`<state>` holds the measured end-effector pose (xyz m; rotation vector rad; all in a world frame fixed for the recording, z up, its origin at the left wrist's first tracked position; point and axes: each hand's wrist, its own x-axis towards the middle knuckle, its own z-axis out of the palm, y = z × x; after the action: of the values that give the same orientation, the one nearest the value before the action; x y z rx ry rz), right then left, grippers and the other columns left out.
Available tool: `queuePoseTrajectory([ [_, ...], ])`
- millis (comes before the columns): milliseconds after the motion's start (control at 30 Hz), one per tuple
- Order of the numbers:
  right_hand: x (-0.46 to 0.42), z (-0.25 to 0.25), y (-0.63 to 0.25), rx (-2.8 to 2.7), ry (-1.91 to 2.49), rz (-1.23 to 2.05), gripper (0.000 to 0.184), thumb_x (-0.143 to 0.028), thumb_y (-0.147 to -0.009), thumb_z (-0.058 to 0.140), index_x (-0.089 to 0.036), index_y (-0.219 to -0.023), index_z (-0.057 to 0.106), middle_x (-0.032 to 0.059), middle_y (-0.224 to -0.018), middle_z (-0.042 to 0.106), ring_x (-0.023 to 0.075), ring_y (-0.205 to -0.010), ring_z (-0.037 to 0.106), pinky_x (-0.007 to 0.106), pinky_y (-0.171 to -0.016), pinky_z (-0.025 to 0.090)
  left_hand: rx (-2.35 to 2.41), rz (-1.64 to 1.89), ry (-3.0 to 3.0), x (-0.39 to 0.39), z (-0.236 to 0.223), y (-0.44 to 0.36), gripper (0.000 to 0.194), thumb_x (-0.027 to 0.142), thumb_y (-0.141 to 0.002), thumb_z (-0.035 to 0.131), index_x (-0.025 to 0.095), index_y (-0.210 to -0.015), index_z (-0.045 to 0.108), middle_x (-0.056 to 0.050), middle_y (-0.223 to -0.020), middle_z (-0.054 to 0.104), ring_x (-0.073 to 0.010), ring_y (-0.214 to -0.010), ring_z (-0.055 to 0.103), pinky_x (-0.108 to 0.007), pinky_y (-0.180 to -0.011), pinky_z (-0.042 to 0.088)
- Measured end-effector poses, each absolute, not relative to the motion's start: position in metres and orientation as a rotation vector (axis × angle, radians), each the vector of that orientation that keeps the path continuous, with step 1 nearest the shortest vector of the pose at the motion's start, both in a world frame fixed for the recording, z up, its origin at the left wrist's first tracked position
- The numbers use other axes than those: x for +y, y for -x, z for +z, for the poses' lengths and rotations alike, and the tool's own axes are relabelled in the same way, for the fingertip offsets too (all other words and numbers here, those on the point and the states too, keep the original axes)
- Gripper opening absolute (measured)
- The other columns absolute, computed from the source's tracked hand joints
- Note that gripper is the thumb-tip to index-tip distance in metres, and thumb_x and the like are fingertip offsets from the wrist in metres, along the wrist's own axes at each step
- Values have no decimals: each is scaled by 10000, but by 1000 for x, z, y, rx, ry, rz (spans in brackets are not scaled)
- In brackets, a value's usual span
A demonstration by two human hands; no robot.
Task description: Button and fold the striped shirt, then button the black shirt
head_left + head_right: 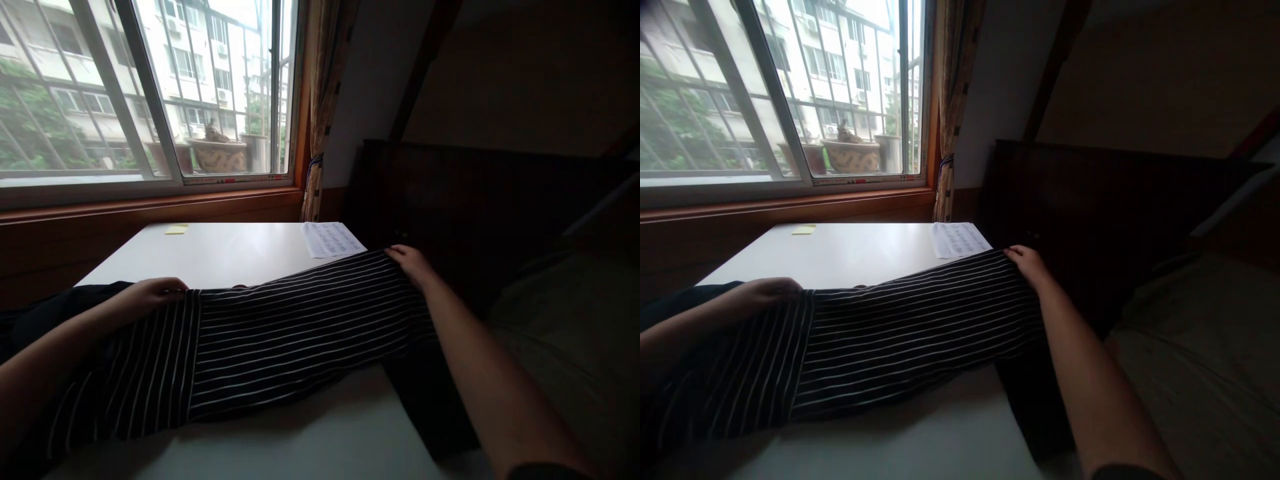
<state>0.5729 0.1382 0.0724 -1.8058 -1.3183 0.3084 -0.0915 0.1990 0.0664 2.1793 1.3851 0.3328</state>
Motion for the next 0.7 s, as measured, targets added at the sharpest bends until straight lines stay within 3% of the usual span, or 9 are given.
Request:
queuePoseTrajectory([
  [100, 174, 40, -567, -1398, 1919, 342, 299, -445, -898, 655, -156, -922, 727, 71, -867, 746, 256, -887, 683, 339, -814, 524, 1467, 243, -2127, 220, 40, 83, 639, 733, -734, 583, 152, -964, 717, -31, -913, 763, -253, -928, 674, -288, -856, 511],
  [200, 192, 15, -566, -1471, 2032, 352, 262, -398, -962, 629, -156, -1034, 699, 68, -1035, 716, 232, -949, 673, 375, -860, 548, 1539, 251, -2104, 225, 17, 82, 559, 697, -693, 619, 188, -902, 719, -60, -904, 768, -283, -918, 685, -300, -822, 527],
  [333, 202, -7, -569, -1536, 2140, 333, 298, -380, -990, 612, -174, -1204, 629, 73, -1216, 644, 215, -1012, 658, 419, -871, 572, 1561, 263, -2111, 221, 1, 88, 496, 587, -800, 541, 183, -1043, 695, -76, -966, 757, -277, -939, 691, -315, -853, 538],
  [433, 203, -19, -571, -1565, 2176, 284, 261, -368, -970, 628, -174, -1139, 669, 63, -1035, 699, 205, -913, 671, 361, -837, 549, 1601, 299, -2294, 211, 2, 91, 482, 475, -877, 454, 151, -1164, 667, -125, -1083, 711, -282, -971, 682, -371, -899, 541],
  [533, 198, -28, -571, -1579, 2180, 200, 314, -331, -930, 652, -180, -1205, 665, 63, -924, 714, 223, -880, 673, 318, -807, 512, 1630, 358, -2627, 189, 13, 88, 495, 436, -948, 376, 164, -1258, 651, -157, -1250, 637, -323, -1074, 648, -477, -955, 529],
  [633, 190, -29, -573, -1587, 2166, 105, 402, -310, -913, 642, -200, -1298, 620, 81, -1032, 709, 235, -947, 661, 312, -830, 494, 1411, 372, -2911, 153, 23, 78, 471, 416, -1011, 344, 220, -1318, 643, -122, -1366, 609, -318, -1202, 606, -506, -1037, 498],
  [700, 182, -25, -575, -1602, 2155, 56, 414, -316, -911, 625, -215, -1312, 613, 90, -1094, 692, 242, -969, 654, 316, -844, 493, 1245, 368, -3004, 124, 21, 72, 443, 457, -1017, 408, 311, -1393, 591, -53, -1466, 560, -302, -1327, 537, -488, -1101, 465],
])
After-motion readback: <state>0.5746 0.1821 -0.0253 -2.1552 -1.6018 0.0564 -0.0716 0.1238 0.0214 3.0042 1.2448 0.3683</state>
